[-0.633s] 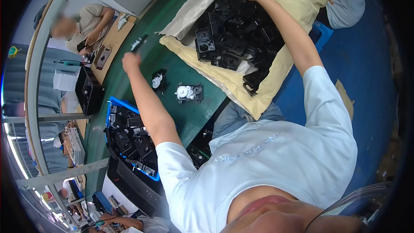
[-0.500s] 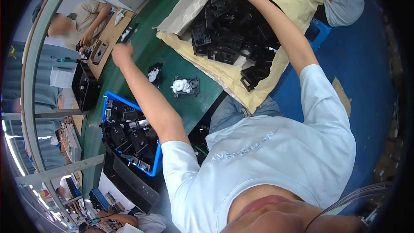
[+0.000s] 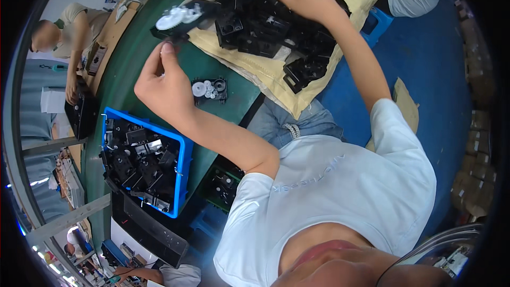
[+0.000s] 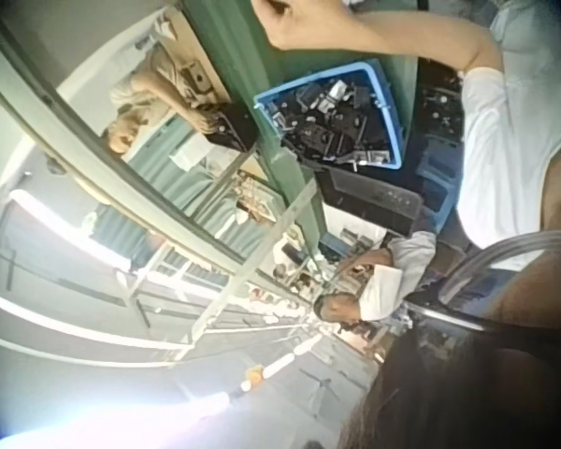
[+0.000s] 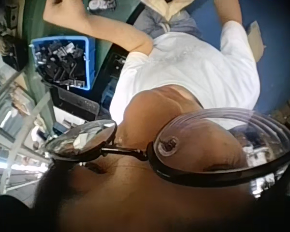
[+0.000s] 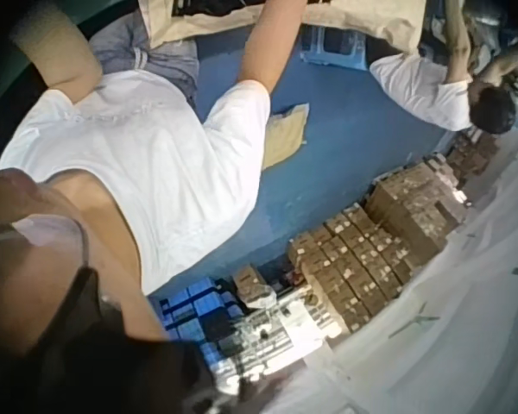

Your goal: Assemble mechanical housing components with internal gear mechanisms.

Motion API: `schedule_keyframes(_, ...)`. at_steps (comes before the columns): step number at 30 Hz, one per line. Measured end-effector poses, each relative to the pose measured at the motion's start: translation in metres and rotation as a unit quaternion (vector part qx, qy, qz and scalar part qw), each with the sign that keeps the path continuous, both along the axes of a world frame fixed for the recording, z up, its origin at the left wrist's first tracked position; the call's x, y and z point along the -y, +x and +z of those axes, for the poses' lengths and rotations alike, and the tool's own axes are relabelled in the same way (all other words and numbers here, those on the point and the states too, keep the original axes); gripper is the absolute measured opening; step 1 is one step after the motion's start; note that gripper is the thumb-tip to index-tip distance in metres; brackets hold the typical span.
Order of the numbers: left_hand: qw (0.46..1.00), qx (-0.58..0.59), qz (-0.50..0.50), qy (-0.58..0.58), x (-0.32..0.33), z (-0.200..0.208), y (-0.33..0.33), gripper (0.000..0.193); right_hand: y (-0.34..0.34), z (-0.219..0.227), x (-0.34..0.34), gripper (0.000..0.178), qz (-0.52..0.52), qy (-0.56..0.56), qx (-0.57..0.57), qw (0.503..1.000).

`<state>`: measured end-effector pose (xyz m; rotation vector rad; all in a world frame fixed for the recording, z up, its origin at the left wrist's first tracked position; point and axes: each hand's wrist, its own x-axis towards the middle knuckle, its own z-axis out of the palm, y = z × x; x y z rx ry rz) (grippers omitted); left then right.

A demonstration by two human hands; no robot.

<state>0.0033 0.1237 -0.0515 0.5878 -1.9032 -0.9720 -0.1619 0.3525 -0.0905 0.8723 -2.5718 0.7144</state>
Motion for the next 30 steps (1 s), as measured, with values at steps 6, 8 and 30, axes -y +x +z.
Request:
schedule_keyframes(6, 0.955, -0.224, -0.128, 0.145, -0.02, -0.048, -0.001, 0.019, 0.04, -0.046, 0.0, 0.039, -0.063, 0.101, -0.035, 0.992)
schedule_keyframes(8, 0.948, -0.243, -0.145, 0.148, -0.024, -0.065, -0.004, 0.019, 0.039, -0.053, 0.001, 0.039, -0.081, 0.104, -0.029, 0.991)
schedule_keyframes(30, 0.915, -0.309, -0.172, 0.194, -0.033, -0.096, 0.005, 0.024, 0.12, -0.071, 0.064, 0.047, 0.237, -0.578, 0.285, 0.727)
